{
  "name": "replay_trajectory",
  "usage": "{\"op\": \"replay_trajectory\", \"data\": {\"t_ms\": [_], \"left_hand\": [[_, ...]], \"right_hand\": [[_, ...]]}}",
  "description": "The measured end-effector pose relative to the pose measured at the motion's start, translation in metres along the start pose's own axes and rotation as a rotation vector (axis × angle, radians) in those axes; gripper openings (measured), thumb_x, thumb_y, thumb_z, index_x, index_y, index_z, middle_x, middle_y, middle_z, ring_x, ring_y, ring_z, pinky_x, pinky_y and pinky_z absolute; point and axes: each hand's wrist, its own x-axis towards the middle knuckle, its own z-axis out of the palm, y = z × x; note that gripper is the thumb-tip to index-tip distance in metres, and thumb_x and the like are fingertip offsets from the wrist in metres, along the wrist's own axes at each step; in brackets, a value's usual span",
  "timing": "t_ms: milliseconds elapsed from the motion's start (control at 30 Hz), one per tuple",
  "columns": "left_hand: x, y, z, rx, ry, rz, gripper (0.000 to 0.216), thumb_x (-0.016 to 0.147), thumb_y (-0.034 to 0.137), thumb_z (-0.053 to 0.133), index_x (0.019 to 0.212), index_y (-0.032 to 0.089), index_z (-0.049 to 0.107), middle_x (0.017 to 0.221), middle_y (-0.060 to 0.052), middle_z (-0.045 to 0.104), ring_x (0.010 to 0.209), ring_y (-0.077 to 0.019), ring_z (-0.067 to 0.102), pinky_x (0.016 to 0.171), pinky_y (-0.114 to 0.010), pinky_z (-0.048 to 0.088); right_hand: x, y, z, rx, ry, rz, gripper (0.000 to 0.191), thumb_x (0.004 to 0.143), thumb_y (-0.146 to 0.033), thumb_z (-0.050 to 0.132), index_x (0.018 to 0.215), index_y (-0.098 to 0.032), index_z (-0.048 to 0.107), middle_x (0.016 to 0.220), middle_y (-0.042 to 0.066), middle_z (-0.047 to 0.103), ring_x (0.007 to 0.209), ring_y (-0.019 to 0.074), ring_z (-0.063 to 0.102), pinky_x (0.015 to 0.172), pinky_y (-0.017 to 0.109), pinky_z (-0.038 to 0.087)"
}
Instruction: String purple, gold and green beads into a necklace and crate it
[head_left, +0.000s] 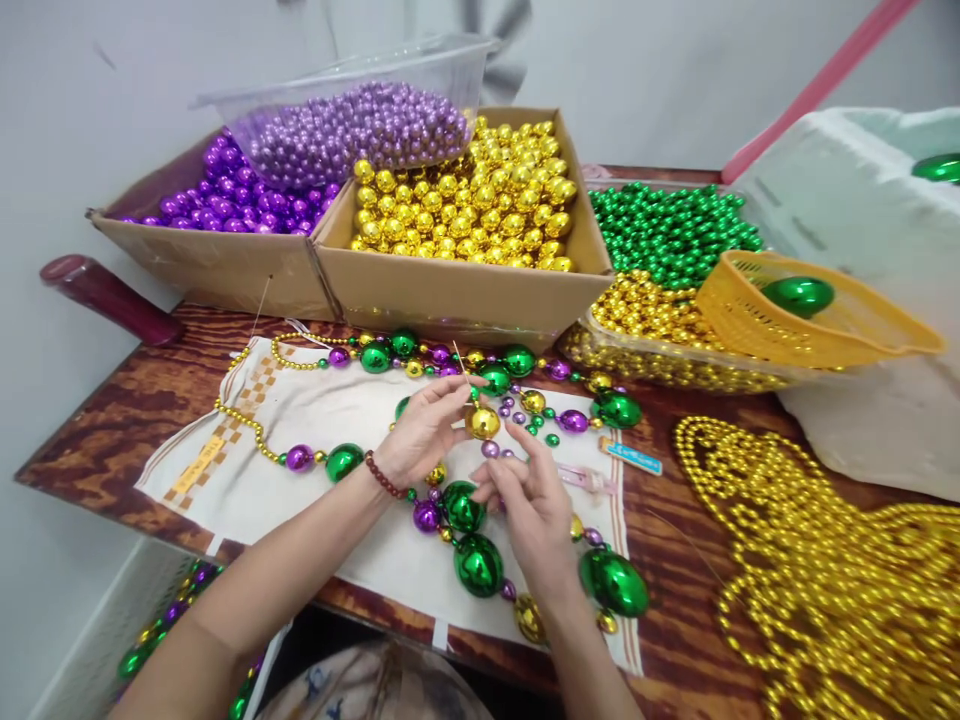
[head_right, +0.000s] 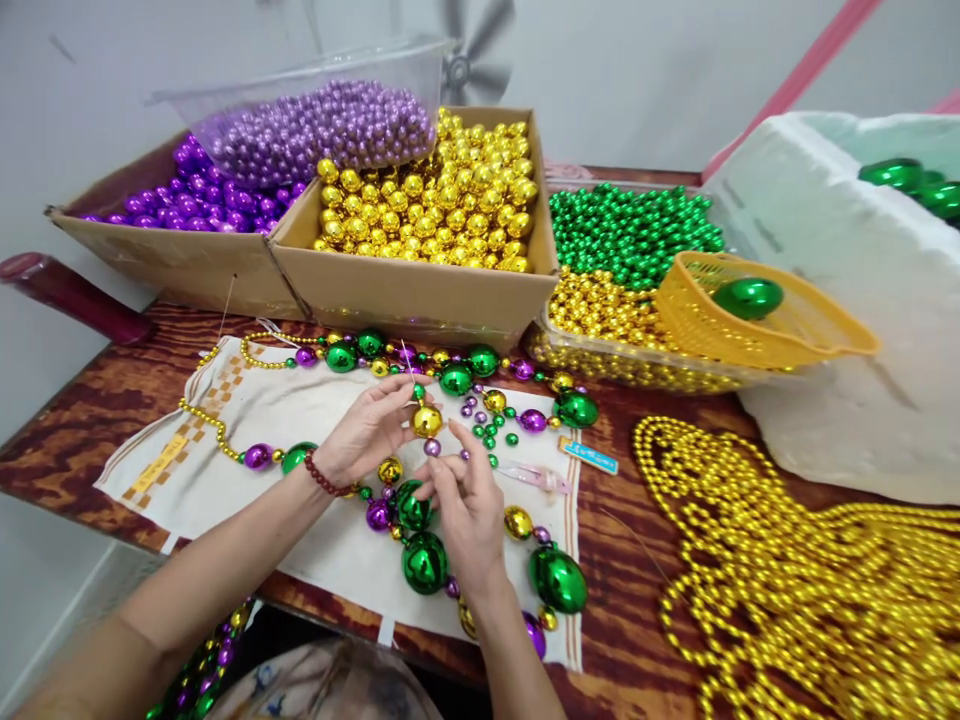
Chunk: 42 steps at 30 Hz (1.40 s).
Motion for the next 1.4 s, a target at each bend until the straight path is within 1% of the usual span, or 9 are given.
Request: {"op": "replay_trajectory", "data": {"t_ms": [167, 300, 433, 533, 600, 733, 900, 1133, 1400], "left_hand": [[0.015, -0.017, 0.029, -0.082, 0.151, 0.120, 0.022, 0.086, 0.037, 0.069, 0.091, 0.017, 0.061, 0.081, 0.000, 0.062, 0.069, -0.0101, 0.062, 0.066, -0.023, 0.052], [0.042, -0.011, 0.046, 0.055, 0.234, 0.253, 0.016, 0.086, 0.033, 0.063, 0.083, 0.017, 0.059, 0.066, 0.004, 0.051, 0.051, -0.0061, 0.050, 0.047, -0.018, 0.039], [0.053, 0.007, 0.050, 0.501, -0.021, 0.355, 0.017, 0.083, 0.030, 0.063, 0.073, 0.016, 0.063, 0.060, 0.004, 0.053, 0.051, -0.0063, 0.048, 0.049, -0.019, 0.036], [0.050, 0.024, 0.052, 0.838, -0.231, 0.386, 0.020, 0.083, 0.023, 0.058, 0.066, 0.015, 0.063, 0.058, 0.003, 0.055, 0.054, -0.0064, 0.046, 0.053, -0.020, 0.035], [0.048, 0.037, 0.053, 0.963, -0.283, 0.413, 0.021, 0.083, 0.021, 0.057, 0.064, 0.014, 0.064, 0.058, 0.003, 0.056, 0.055, -0.0068, 0.045, 0.054, -0.020, 0.034], [0.049, 0.065, 0.053, 1.100, -0.332, 0.468, 0.017, 0.077, 0.013, 0.057, 0.063, 0.013, 0.068, 0.057, 0.003, 0.056, 0.056, -0.0071, 0.045, 0.058, -0.022, 0.034], [0.049, 0.091, 0.047, 1.077, -0.359, 0.432, 0.021, 0.077, 0.011, 0.058, 0.058, 0.013, 0.066, 0.054, 0.002, 0.054, 0.052, -0.0062, 0.042, 0.057, -0.023, 0.032], [0.023, 0.116, 0.031, 0.992, -0.429, 0.352, 0.015, 0.078, 0.018, 0.065, 0.065, 0.013, 0.070, 0.057, 0.001, 0.056, 0.052, -0.0058, 0.043, 0.053, -0.022, 0.030], [0.004, 0.127, 0.009, 1.022, -0.399, 0.308, 0.012, 0.077, 0.019, 0.062, 0.068, 0.012, 0.066, 0.059, 0.003, 0.056, 0.054, -0.0057, 0.044, 0.052, -0.020, 0.033]], "right_hand": [[0.013, 0.005, 0.003, -0.067, -0.039, -0.032, 0.057, 0.095, -0.035, 0.058, 0.148, -0.022, 0.039, 0.080, 0.000, 0.071, 0.046, 0.0116, 0.057, 0.047, 0.026, 0.050], [0.030, -0.017, -0.008, -0.149, 0.001, -0.130, 0.056, 0.091, -0.034, 0.064, 0.144, -0.023, 0.046, 0.087, 0.001, 0.072, 0.048, 0.0107, 0.057, 0.046, 0.025, 0.050], [0.062, -0.050, -0.021, -0.088, 0.179, -0.273, 0.034, 0.088, -0.033, 0.069, 0.120, -0.023, 0.066, 0.094, 0.001, 0.072, 0.048, 0.0070, 0.056, 0.044, 0.021, 0.049], [0.089, -0.067, -0.022, 0.082, 0.097, -0.244, 0.018, 0.081, -0.031, 0.076, 0.094, -0.019, 0.074, 0.072, -0.003, 0.067, 0.042, 0.0057, 0.051, 0.039, 0.018, 0.043], [0.102, -0.072, -0.020, 0.203, 0.075, -0.236, 0.015, 0.076, -0.029, 0.079, 0.081, -0.017, 0.072, 0.066, -0.003, 0.065, 0.039, 0.0047, 0.048, 0.037, 0.017, 0.040], [0.114, -0.079, -0.011, 0.387, 0.234, -0.348, 0.020, 0.078, -0.034, 0.077, 0.076, -0.018, 0.066, 0.072, -0.002, 0.070, 0.042, 0.0064, 0.056, 0.036, 0.017, 0.043], [0.110, -0.086, 0.008, 0.262, 0.013, -0.298, 0.017, 0.081, -0.032, 0.076, 0.087, -0.019, 0.065, 0.079, -0.001, 0.071, 0.056, 0.0085, 0.065, 0.044, 0.017, 0.049], [0.113, -0.094, 0.023, 0.287, -0.025, -0.277, 0.030, 0.092, -0.054, 0.061, 0.093, -0.025, 0.055, 0.075, -0.004, 0.072, 0.052, 0.0099, 0.067, 0.041, 0.018, 0.049], [0.101, -0.101, 0.046, 0.293, -0.247, -0.240, 0.032, 0.080, -0.045, 0.078, 0.090, -0.022, 0.058, 0.081, -0.002, 0.073, 0.062, 0.0110, 0.070, 0.049, 0.018, 0.056]]}}
